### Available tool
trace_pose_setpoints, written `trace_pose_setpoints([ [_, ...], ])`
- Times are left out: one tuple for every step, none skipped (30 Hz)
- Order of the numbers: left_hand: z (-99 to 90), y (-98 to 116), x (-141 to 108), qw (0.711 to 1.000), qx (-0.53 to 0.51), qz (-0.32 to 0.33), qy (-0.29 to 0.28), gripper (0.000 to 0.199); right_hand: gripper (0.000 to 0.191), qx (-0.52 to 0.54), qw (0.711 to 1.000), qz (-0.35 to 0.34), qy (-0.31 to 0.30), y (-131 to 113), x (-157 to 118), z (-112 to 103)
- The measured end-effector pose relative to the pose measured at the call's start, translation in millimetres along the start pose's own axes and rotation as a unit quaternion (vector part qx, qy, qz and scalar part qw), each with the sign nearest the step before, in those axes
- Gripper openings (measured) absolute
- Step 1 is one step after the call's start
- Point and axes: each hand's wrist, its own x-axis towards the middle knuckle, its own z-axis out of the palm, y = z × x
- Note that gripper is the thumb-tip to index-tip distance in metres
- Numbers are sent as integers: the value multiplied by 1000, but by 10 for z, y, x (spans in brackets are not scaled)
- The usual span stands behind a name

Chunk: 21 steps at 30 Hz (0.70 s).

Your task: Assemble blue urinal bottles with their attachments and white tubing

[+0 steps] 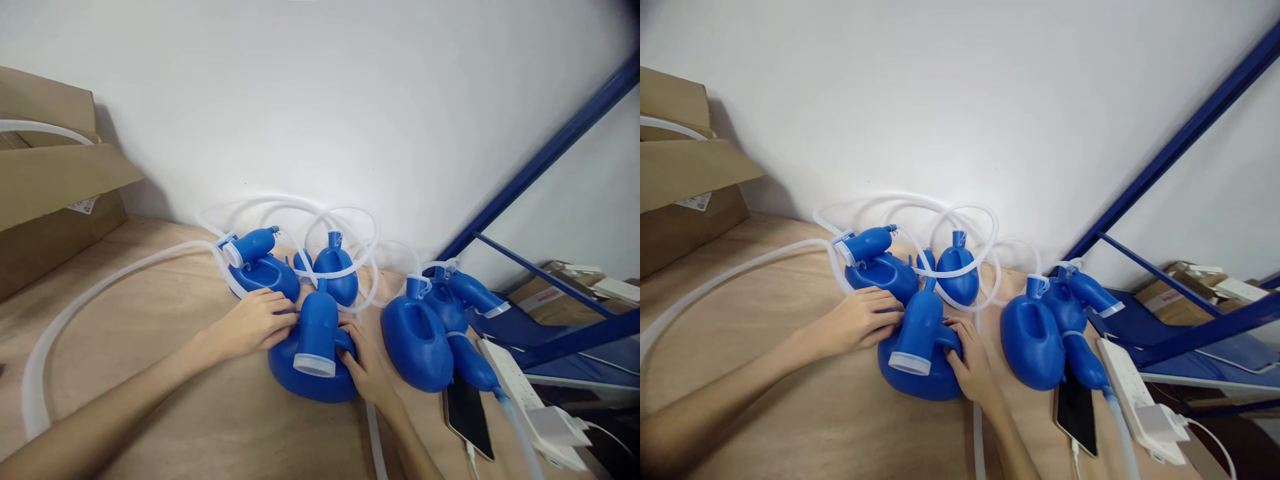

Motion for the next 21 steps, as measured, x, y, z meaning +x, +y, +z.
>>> trace_pose_setpoints([
  [18,-6,-4,1000,4,2,-5,24,20,-1,1000,0,2,0,-1,0],
  [28,-11,-5,1000,1,2,-10,23,20,-1,1000,0,5,-1,-3,-1],
  [31,-15,-5,1000,-7,-2,-12,22,20,-2,1000,0,6,-2,-5,-1],
  [30,-16,-4,1000,-19,-8,-11,21,21,-2,1000,2,6,-3,-8,-2],
  [28,-16,-1,999,-31,-14,-7,21,20,-2,1000,2,7,-4,-11,-2],
  [27,-15,2,999,-42,-18,-1,21,20,-2,1000,2,7,-5,-14,-2],
  [30,-14,4,999,-50,-20,6,21,19,-2,1000,2,8,-6,-16,-3],
  [38,-12,5,998,-54,-23,12,22,18,-3,1000,2,9,-8,-17,-3],
  [49,-9,7,998,-54,-29,16,22,17,-3,1000,3,9,-12,-18,-4],
  [62,-6,8,998,-51,-35,17,22,18,-3,1000,5,7,-18,-16,-6],
  [75,-2,9,998,-45,-42,16,22,19,-3,1000,7,5,-25,-14,-8],
  [85,3,12,998,-37,-49,14,21,20,-1,1000,9,2,-33,-11,-10],
  [90,10,17,998,-29,-54,11,20,22,0,1000,9,1,-42,-7,-11],
  [91,18,24,998,-24,-58,8,17,23,2,1000,10,0,-51,-4,-13],
  [88,27,32,998,-20,-63,6,15,23,4,1000,10,0,-58,0,-13],
  [81,38,41,997,-20,-69,5,13,23,6,1000,10,0,-64,2,-14],
  [73,49,51,997,-23,-76,3,12,23,6,1000,11,1,-69,4,-14],
  [65,59,59,996,-29,-82,3,11,22,7,1000,13,1,-72,5,-14],
  [58,68,65,996,-35,-86,6,10,21,8,1000,14,0,-73,4,-13],
  [52,76,70,995,-41,-90,10,10,20,9,1000,14,0,-73,3,-13],
  [48,81,72,995,-46,-91,14,10,19,10,1000,14,0,-72,2,-13],
])
